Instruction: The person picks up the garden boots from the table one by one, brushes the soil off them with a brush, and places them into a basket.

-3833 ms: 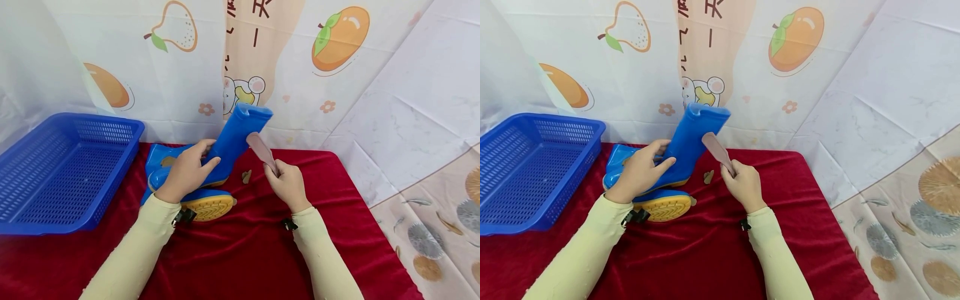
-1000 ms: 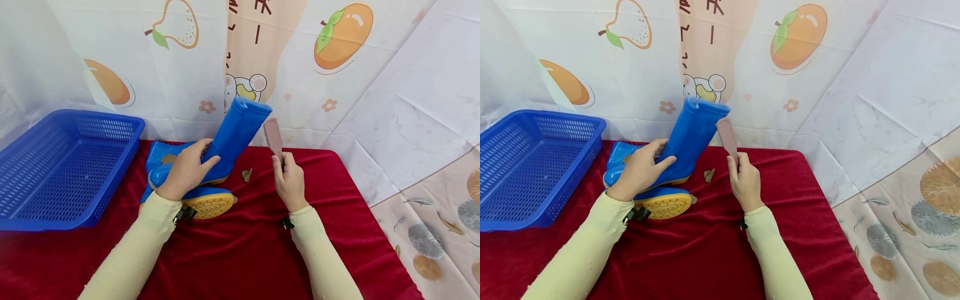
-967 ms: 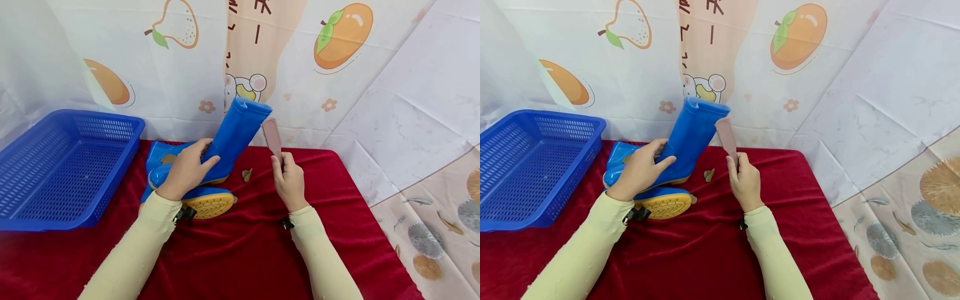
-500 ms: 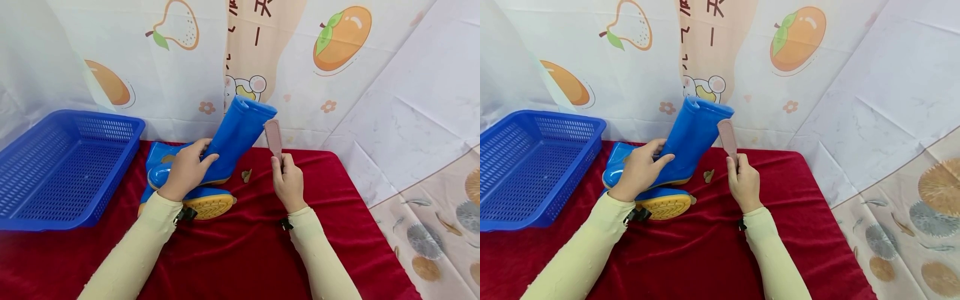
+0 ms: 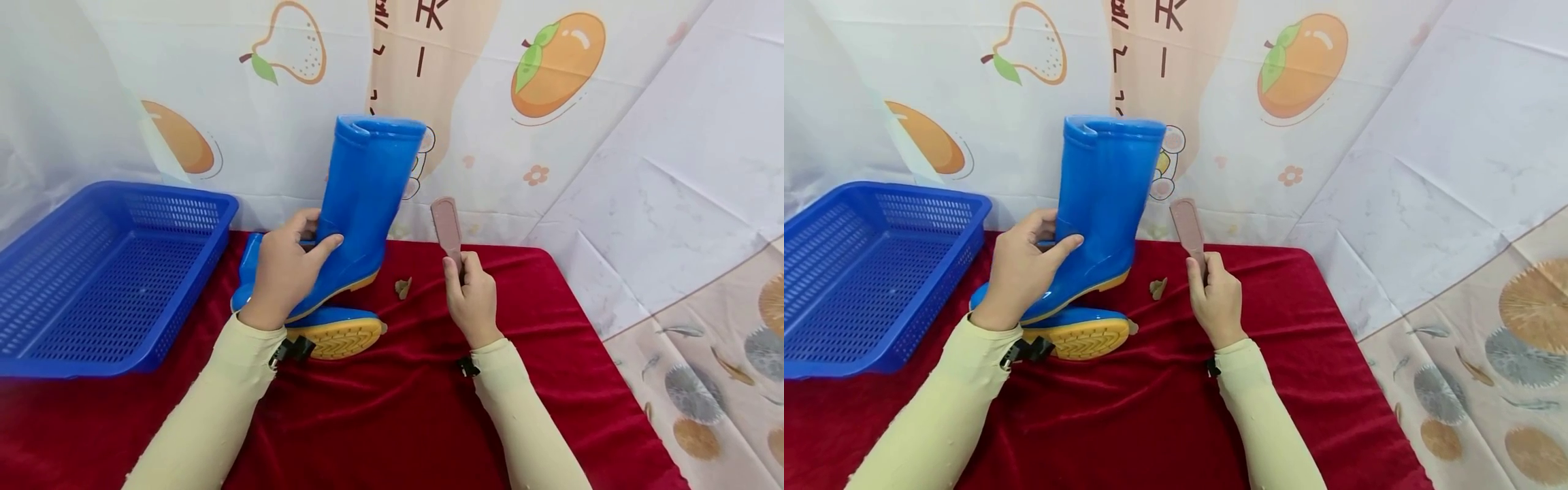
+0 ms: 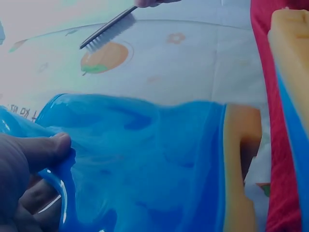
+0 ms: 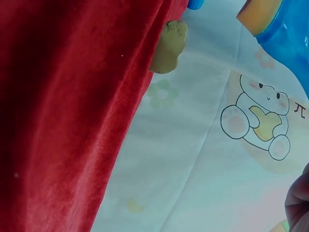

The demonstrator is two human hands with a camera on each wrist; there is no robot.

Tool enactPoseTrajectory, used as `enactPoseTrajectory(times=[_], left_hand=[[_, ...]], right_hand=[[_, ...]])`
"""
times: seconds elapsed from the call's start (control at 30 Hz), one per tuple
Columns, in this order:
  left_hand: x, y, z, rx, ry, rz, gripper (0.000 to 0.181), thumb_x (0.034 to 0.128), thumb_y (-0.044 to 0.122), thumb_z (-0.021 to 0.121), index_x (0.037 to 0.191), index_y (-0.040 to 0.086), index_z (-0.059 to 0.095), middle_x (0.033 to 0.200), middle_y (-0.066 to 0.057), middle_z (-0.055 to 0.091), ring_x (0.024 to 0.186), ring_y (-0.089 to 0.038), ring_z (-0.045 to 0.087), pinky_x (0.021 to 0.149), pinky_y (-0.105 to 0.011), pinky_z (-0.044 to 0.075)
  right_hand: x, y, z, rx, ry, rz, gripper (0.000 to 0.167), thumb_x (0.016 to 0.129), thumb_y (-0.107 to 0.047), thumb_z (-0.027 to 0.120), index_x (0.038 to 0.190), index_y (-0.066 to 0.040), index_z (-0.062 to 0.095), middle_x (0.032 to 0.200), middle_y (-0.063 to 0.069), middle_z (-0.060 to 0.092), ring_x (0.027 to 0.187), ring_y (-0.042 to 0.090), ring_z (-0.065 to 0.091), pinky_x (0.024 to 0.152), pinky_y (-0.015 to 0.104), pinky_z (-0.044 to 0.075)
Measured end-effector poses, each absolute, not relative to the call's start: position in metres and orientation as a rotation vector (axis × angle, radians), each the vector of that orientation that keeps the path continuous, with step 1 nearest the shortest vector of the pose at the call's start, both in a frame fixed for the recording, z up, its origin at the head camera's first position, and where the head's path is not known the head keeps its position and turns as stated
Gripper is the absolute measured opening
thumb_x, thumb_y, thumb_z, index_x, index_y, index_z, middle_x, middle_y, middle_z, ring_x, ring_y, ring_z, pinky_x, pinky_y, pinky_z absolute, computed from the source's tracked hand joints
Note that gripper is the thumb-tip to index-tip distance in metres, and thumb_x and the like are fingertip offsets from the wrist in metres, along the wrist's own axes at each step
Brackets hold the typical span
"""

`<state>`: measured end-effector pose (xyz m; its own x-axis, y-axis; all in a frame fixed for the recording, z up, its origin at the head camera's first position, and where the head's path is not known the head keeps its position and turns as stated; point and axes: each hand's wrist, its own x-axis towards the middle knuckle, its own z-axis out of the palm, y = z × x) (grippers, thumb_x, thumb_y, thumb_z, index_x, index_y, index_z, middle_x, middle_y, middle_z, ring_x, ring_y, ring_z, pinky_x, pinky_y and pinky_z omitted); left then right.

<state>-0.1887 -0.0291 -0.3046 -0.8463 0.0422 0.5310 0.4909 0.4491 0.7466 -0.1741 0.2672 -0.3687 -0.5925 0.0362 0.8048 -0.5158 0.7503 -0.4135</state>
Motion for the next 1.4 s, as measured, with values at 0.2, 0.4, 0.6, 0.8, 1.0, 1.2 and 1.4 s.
enactPoseTrajectory(times=[0.2,0.4,0.6,0.8,1.0,1.2,1.4], left_hand=[[-0.186,-0.034,-0.301,-0.388,-2.172,-1.419,0.041,0.0944,0.020,0.078,0.129,0.003,0.066,0.111,-0.015,0.076,0.100,-0.027,0.072,0.089,-0.051,0.060],[-0.185,-0.035,-0.299,-0.408,-2.115,-1.416,0.040,0.0942,0.021,0.078,0.127,0.003,0.066,0.110,-0.015,0.076,0.100,-0.026,0.072,0.091,-0.049,0.060],[-0.183,-0.034,-0.295,-0.412,-2.103,-1.420,0.040,0.0946,0.021,0.078,0.127,0.002,0.067,0.113,-0.015,0.076,0.100,-0.027,0.073,0.091,-0.051,0.059],[-0.179,-0.028,-0.295,-0.418,-2.074,-1.404,0.041,0.0948,0.022,0.078,0.129,0.002,0.066,0.114,-0.014,0.075,0.101,-0.028,0.073,0.091,-0.051,0.059],[-0.169,-0.025,-0.301,-0.386,-1.999,-1.421,0.041,0.0953,0.019,0.077,0.129,-0.001,0.064,0.111,-0.016,0.075,0.101,-0.028,0.073,0.090,-0.049,0.060],[-0.160,-0.043,-0.299,-0.269,-1.868,-1.415,0.037,0.0941,0.015,0.078,0.123,-0.005,0.065,0.104,-0.014,0.074,0.092,-0.009,0.069,0.084,-0.022,0.056],[-0.157,-0.086,-0.287,-0.155,-1.633,-1.387,0.026,0.0918,0.010,0.074,0.115,0.003,0.064,0.096,0.009,0.063,0.075,-0.002,0.057,0.072,-0.018,0.043]], right_hand=[[-0.172,0.267,-0.369,0.363,-2.067,0.815,0.023,0.104,-0.018,0.061,0.089,-0.002,0.056,0.060,0.003,0.043,0.051,0.013,0.037,0.047,0.028,0.032],[-0.171,0.268,-0.370,0.380,-2.059,0.825,0.022,0.104,-0.017,0.062,0.089,-0.002,0.056,0.061,0.004,0.044,0.051,0.013,0.038,0.048,0.028,0.031],[-0.171,0.268,-0.370,0.389,-2.045,0.832,0.022,0.104,-0.018,0.061,0.089,-0.002,0.057,0.061,0.003,0.045,0.050,0.012,0.038,0.047,0.028,0.032],[-0.173,0.269,-0.366,0.379,-2.035,0.845,0.021,0.102,-0.015,0.063,0.088,-0.002,0.056,0.061,0.004,0.045,0.050,0.013,0.038,0.048,0.027,0.032],[-0.174,0.271,-0.364,0.384,-2.030,0.862,0.018,0.101,-0.011,0.064,0.087,-0.003,0.056,0.060,0.003,0.043,0.050,0.011,0.037,0.048,0.026,0.030],[-0.173,0.268,-0.362,0.385,-2.026,0.884,0.015,0.100,-0.009,0.065,0.088,-0.003,0.057,0.061,0.002,0.044,0.051,0.011,0.038,0.048,0.026,0.030],[-0.174,0.263,-0.362,0.381,-2.031,0.900,0.016,0.101,-0.010,0.065,0.088,-0.003,0.058,0.061,0.002,0.044,0.051,0.011,0.038,0.049,0.026,0.031]])
